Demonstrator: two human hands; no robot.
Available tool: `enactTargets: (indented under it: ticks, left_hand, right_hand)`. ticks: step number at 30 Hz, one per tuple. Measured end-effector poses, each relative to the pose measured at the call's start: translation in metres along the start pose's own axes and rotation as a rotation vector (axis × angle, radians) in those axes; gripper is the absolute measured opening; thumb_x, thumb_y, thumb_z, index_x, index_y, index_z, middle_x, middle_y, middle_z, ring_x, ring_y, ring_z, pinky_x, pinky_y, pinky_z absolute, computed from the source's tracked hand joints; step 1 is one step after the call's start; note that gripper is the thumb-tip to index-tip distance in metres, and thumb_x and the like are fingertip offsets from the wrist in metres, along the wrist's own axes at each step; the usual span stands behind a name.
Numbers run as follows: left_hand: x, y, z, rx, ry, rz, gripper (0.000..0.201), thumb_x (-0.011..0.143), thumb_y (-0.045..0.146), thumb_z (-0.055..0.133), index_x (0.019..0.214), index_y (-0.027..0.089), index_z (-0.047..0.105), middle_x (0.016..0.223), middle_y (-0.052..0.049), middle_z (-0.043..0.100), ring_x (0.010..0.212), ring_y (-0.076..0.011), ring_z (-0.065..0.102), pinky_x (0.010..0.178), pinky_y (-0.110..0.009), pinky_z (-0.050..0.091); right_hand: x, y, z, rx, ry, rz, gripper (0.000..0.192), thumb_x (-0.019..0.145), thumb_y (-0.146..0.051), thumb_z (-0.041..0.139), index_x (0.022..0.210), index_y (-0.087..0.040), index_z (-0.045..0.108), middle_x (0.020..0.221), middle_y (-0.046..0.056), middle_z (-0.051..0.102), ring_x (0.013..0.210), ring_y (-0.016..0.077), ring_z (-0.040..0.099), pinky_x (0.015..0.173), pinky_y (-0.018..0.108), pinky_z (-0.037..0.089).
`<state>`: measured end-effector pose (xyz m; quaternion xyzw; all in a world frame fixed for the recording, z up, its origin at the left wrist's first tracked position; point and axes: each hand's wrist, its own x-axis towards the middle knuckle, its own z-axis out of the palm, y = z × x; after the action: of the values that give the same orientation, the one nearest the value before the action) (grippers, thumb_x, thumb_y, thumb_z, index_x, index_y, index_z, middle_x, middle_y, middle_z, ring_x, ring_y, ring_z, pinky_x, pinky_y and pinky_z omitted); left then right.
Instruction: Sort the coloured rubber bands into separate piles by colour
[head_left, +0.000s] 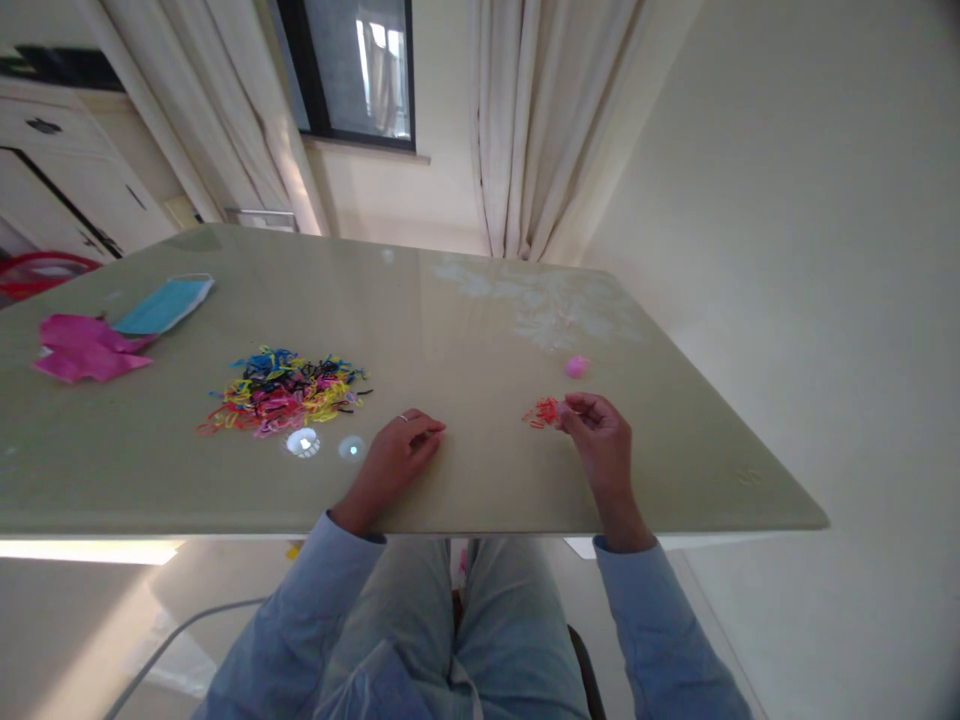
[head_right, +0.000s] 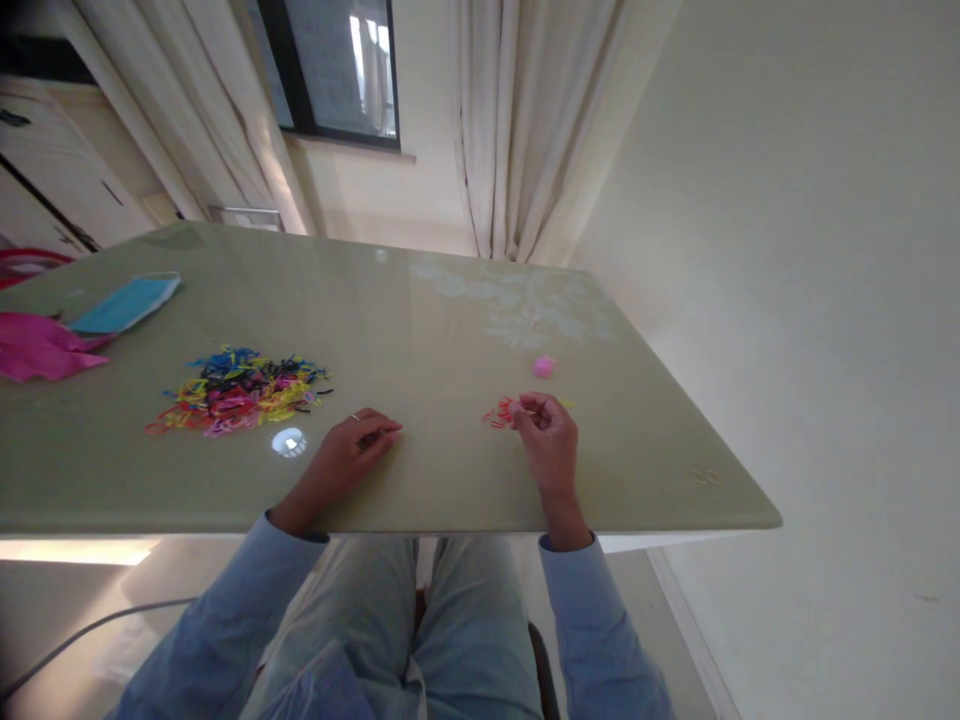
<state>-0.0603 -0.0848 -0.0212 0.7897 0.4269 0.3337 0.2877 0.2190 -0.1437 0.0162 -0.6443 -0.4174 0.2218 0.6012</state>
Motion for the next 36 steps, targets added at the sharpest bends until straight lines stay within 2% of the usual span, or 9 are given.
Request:
enactTargets:
  ticks: [6,11,15,18,21,24,27,31,36]
  left_hand:
    - [-0.001,0.002,-0.001,0.012,0.013,0.004,0.02,0.089,0.026,0.055,0.094,0.017,0.072,0.09,-0.006,0.068,0.078,-0.0159,0.063,0.074,-0.03,0.048]
    - [-0.001,0.002,-0.001,0.026,0.025,0.002,0.018,0.089,0.026,0.056,0.091,0.018,0.072,0.088,-0.005,0.068,0.079,-0.0163,0.062,0.074,-0.03,0.048]
    - [-0.002,0.006,-0.002,0.012,0.047,0.006,0.018,0.09,0.026,0.056,0.091,0.018,0.072,0.087,-0.005,0.069,0.078,-0.0156,0.063,0.073,-0.029,0.048]
    - [-0.002,0.01,-0.003,-0.009,0.099,0.007,0.018,0.089,0.026,0.057,0.089,0.018,0.073,0.086,-0.005,0.071,0.078,-0.0155,0.064,0.072,-0.028,0.048]
    - [-0.005,0.009,-0.008,-0.001,0.202,-0.058,0.019,0.089,0.028,0.056,0.089,0.018,0.073,0.086,-0.005,0.073,0.078,-0.0157,0.065,0.072,-0.027,0.049]
    - [-0.011,-0.001,-0.022,0.062,0.337,-0.177,0.022,0.088,0.031,0.056,0.09,0.017,0.073,0.087,-0.005,0.074,0.076,-0.0162,0.065,0.07,-0.028,0.049]
    - [-0.018,-0.016,-0.045,0.179,0.415,-0.274,0.025,0.086,0.032,0.054,0.092,0.017,0.073,0.089,-0.006,0.074,0.071,-0.0163,0.063,0.069,-0.029,0.05]
    - [-0.021,-0.032,-0.081,0.353,0.411,-0.357,0.029,0.081,0.028,0.054,0.099,0.016,0.073,0.087,-0.007,0.073,0.063,-0.0164,0.059,0.067,-0.031,0.048]
    - [-0.025,-0.037,-0.114,0.516,0.415,-0.371,0.032,0.081,0.029,0.054,0.101,0.016,0.075,0.086,-0.009,0.071,0.073,-0.0209,0.063,0.072,-0.032,0.048]
  right_hand:
    - [0.005,0.019,-0.005,-0.346,0.036,-0.055,0.04,0.073,-0.051,0.066,0.093,-0.017,0.069,0.091,0.011,0.074,0.066,0.0208,0.066,0.07,0.036,0.053]
    - [-0.015,0.026,-0.017,-0.287,0.018,-0.028,0.042,0.077,-0.053,0.063,0.097,-0.016,0.07,0.084,0.011,0.073,0.068,0.0217,0.066,0.065,0.033,0.051]
    - [-0.026,0.028,-0.028,-0.265,-0.062,-0.054,0.037,0.078,-0.05,0.064,0.093,-0.017,0.072,0.082,0.009,0.073,0.07,0.0207,0.066,0.069,0.033,0.052]
    - [-0.027,0.029,-0.033,-0.277,-0.138,-0.084,0.034,0.079,-0.05,0.064,0.09,-0.018,0.073,0.083,0.008,0.073,0.072,0.0202,0.066,0.07,0.032,0.052]
    - [-0.025,0.031,-0.034,-0.282,-0.181,-0.087,0.035,0.078,-0.051,0.064,0.089,-0.019,0.074,0.083,0.008,0.074,0.071,0.0203,0.066,0.067,0.031,0.052]
    - [-0.024,0.033,-0.034,-0.276,-0.193,-0.084,0.035,0.078,-0.051,0.065,0.09,-0.019,0.074,0.088,0.009,0.075,0.075,0.0214,0.067,0.069,0.033,0.053]
    - [-0.024,0.033,-0.035,-0.261,-0.185,-0.068,0.037,0.076,-0.052,0.066,0.09,-0.019,0.075,0.09,0.01,0.076,0.077,0.0229,0.069,0.073,0.035,0.054]
    - [-0.024,0.03,-0.035,-0.257,-0.181,-0.042,0.037,0.073,-0.053,0.068,0.086,-0.02,0.075,0.088,0.01,0.076,0.076,0.0241,0.069,0.071,0.035,0.055]
    - [-0.024,0.031,-0.036,-0.263,-0.184,-0.044,0.038,0.073,-0.055,0.068,0.086,-0.02,0.075,0.087,0.01,0.076,0.078,0.0246,0.07,0.073,0.035,0.056]
